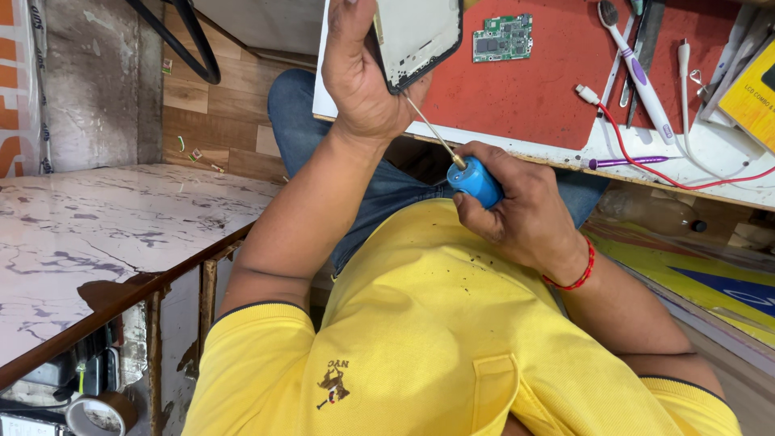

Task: The person uses a hot air gun to heat the edges of a disassembled smartphone, then scrapes and cleans the screen surface with a pen and toothbrush. They remove the old screen and install a new one, connecting the ribbon cable to the motherboard.

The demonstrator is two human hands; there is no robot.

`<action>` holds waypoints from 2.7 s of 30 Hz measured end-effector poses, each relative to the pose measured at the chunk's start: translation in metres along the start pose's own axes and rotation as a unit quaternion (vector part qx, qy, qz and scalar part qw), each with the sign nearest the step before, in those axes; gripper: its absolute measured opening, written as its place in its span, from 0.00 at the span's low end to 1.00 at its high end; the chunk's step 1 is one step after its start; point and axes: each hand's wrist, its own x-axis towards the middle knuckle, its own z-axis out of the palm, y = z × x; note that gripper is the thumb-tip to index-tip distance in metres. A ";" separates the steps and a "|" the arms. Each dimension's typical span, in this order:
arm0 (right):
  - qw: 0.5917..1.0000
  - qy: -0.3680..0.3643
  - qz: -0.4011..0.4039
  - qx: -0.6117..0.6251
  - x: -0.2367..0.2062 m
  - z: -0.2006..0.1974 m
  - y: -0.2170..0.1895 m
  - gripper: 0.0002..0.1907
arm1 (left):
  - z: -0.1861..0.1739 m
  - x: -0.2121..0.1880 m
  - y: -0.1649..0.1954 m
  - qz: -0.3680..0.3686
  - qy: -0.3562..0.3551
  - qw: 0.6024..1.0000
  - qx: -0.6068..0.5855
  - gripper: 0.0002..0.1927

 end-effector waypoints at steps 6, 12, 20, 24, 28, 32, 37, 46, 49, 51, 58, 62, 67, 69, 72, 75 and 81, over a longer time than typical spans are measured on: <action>0.987 -0.010 -0.124 -0.105 0.016 -0.031 0.021 0.20 | 0.010 0.003 0.010 -0.108 0.016 0.994 -0.001 0.15; 0.951 -0.025 -0.149 -0.268 0.020 -0.063 0.047 0.20 | 0.005 0.013 0.011 -0.225 -0.011 0.968 -0.114 0.19; 0.940 -0.048 -0.151 -0.302 0.022 -0.070 0.041 0.20 | 0.003 0.013 0.015 -0.242 -0.081 0.956 -0.142 0.22; 0.950 -0.043 -0.164 -0.262 0.026 -0.061 0.039 0.20 | 0.010 0.014 0.014 -0.256 -0.099 0.957 -0.095 0.26; 0.952 -0.047 -0.151 -0.260 0.030 -0.055 0.035 0.19 | 0.014 0.015 0.009 -0.266 -0.093 0.954 -0.097 0.29; 0.956 -0.037 -0.161 -0.243 0.035 -0.051 0.030 0.21 | 0.013 0.017 0.007 -0.269 -0.098 0.954 -0.095 0.29; 0.955 -0.032 -0.151 -0.253 0.037 -0.049 0.028 0.21 | 0.014 0.020 0.006 -0.274 -0.080 0.953 -0.107 0.28; 0.954 -0.064 -0.157 -0.249 0.038 -0.057 0.037 0.22 | 0.020 0.018 0.007 -0.293 -0.104 0.943 -0.114 0.27; 0.966 -0.065 -0.151 -0.201 0.037 -0.053 0.037 0.21 | 0.023 0.018 0.005 -0.258 -0.075 0.957 -0.105 0.27; 0.979 -0.053 -0.134 -0.147 0.033 -0.045 0.035 0.21 | 0.025 0.020 0.005 -0.213 -0.065 0.969 -0.105 0.27; 0.999 -0.024 -0.018 -0.024 0.019 -0.006 0.014 0.21 | 0.042 0.024 0.004 -0.098 -0.043 0.989 -0.105 0.33; 0.999 -0.022 0.023 0.044 0.021 0.009 -0.003 0.21 | 0.046 0.026 -0.001 -0.089 -0.036 0.991 -0.093 0.35; 0.984 -0.023 0.068 0.161 0.026 0.015 -0.013 0.18 | 0.044 0.025 -0.007 -0.092 -0.024 0.993 -0.075 0.35; 0.984 -0.020 0.077 0.157 0.028 0.015 -0.014 0.18 | 0.043 0.024 -0.009 -0.088 -0.016 0.994 -0.058 0.36; 0.982 -0.016 0.087 0.169 0.033 0.012 -0.017 0.18 | 0.044 0.024 -0.012 -0.076 -0.020 0.997 -0.020 0.36; 0.978 -0.017 0.097 0.182 0.039 0.009 -0.021 0.19 | 0.047 0.024 -0.013 -0.070 -0.019 0.997 -0.009 0.38; 0.974 -0.006 0.093 0.206 0.052 -0.002 -0.033 0.19 | 0.054 0.022 -0.010 -0.070 -0.010 0.997 -0.004 0.39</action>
